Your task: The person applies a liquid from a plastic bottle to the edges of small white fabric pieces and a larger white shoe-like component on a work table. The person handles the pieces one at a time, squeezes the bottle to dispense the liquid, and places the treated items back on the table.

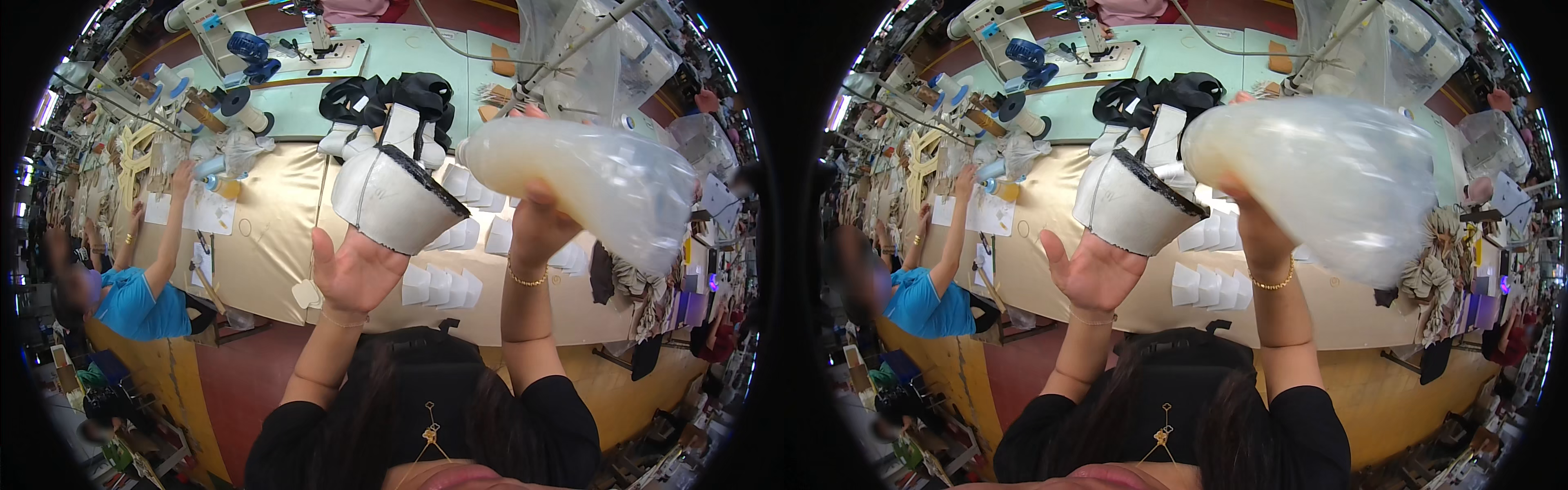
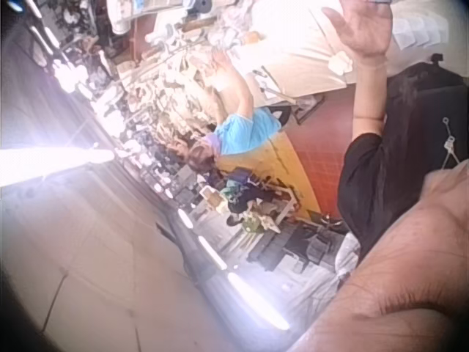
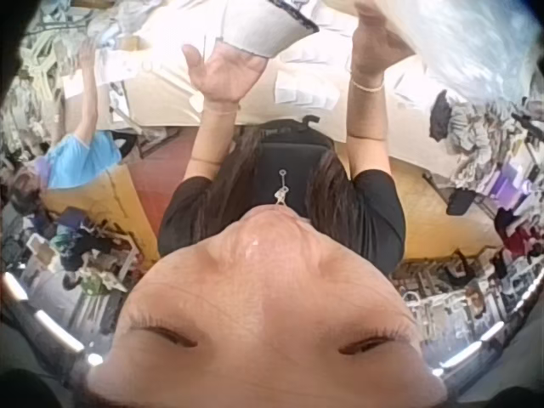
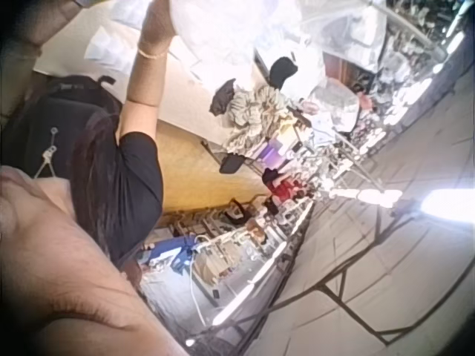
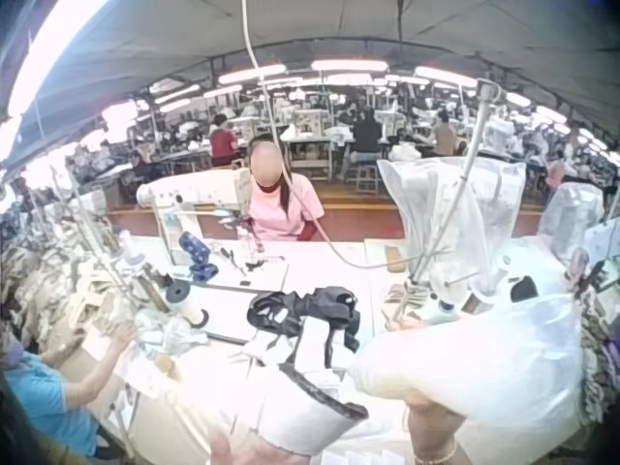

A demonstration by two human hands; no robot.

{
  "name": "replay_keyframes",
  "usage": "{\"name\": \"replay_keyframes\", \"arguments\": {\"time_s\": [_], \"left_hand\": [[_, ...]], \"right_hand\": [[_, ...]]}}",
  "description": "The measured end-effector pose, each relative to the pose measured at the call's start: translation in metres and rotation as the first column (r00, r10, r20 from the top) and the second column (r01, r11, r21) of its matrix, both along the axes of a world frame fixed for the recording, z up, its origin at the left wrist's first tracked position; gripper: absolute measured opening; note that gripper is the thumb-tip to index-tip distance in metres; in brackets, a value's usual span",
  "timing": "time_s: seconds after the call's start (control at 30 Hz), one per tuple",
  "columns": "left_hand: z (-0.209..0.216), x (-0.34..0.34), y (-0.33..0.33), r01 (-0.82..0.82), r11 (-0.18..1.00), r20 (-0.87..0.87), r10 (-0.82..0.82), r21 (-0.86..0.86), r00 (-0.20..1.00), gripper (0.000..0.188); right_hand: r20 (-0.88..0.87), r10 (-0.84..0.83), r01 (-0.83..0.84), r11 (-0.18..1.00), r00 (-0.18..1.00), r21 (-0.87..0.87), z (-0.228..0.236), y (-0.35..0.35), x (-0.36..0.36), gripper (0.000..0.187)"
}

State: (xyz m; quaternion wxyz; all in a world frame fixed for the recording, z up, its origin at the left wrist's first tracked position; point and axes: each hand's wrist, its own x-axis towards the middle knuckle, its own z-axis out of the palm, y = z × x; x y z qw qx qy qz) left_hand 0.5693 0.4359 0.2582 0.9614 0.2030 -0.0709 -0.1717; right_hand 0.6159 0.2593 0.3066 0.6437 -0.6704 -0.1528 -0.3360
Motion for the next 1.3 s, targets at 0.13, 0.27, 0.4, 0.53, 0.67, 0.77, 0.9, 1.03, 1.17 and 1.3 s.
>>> {"name": "replay_keyframes", "arguments": {"time_s": [0.13,0.27,0.4,0.53,0.67,0.77,0.9,1.03,1.17,1.3], "left_hand": [[0.0,-0.002,0.002,0.027,1.0,0.008,-0.027,0.015,1.0,0.102],[0.002,-0.001,0.001,0.038,0.999,0.0,-0.038,0.0,0.999,0.105],[0.005,-0.001,-0.005,0.045,0.999,0.018,-0.044,-0.029,0.999,0.106],[0.01,0.003,-0.004,0.078,0.981,0.042,-0.072,-0.179,0.997,0.108],[0.014,0.001,-0.006,0.071,0.984,0.02,-0.069,-0.16,0.997,0.11],[0.016,0.002,-0.008,0.057,0.984,0.021,-0.054,-0.17,0.998,0.111],[0.02,0.003,-0.009,0.043,0.984,-0.008,-0.045,-0.172,0.999,0.112],[0.021,0.003,-0.009,-0.01,0.973,-0.005,0.009,-0.233,1.0,0.112],[0.019,0.003,-0.012,0.08,0.976,0.004,-0.081,-0.2,0.997,0.112],[0.018,0.001,-0.017,0.151,0.953,0.071,-0.137,-0.264,0.988,0.114]], "right_hand": [[0.175,0.312,-0.317,0.949,0.934,0.0,-0.002,0.009,-0.001,0.07],[-0.01,0.058,-0.058,0.997,0.998,0.056,0.003,0.007,0.004,0.069],[-0.101,0.24,-0.248,0.965,0.966,-0.084,0.001,0.004,-0.01,0.068],[-0.034,0.217,-0.219,0.958,0.976,-0.183,-0.009,0.005,-0.009,0.068],[-0.032,0.238,-0.225,0.948,0.971,0.225,-0.016,0.011,-0.007,0.075],[-0.133,0.287,-0.254,0.941,0.949,0.224,-0.014,0.016,-0.016,0.076],[-0.111,0.204,-0.198,0.978,0.973,0.064,-0.007,0.02,-0.019,0.072],[-0.143,0.271,-0.247,0.955,0.952,0.166,-0.002,0.019,-0.02,0.074],[-0.105,0.304,-0.301,0.953,0.947,0.042,-0.002,0.023,-0.019,0.078],[-0.081,0.334,-0.326,0.941,0.939,0.094,-0.005,0.03,-0.019,0.081]]}}
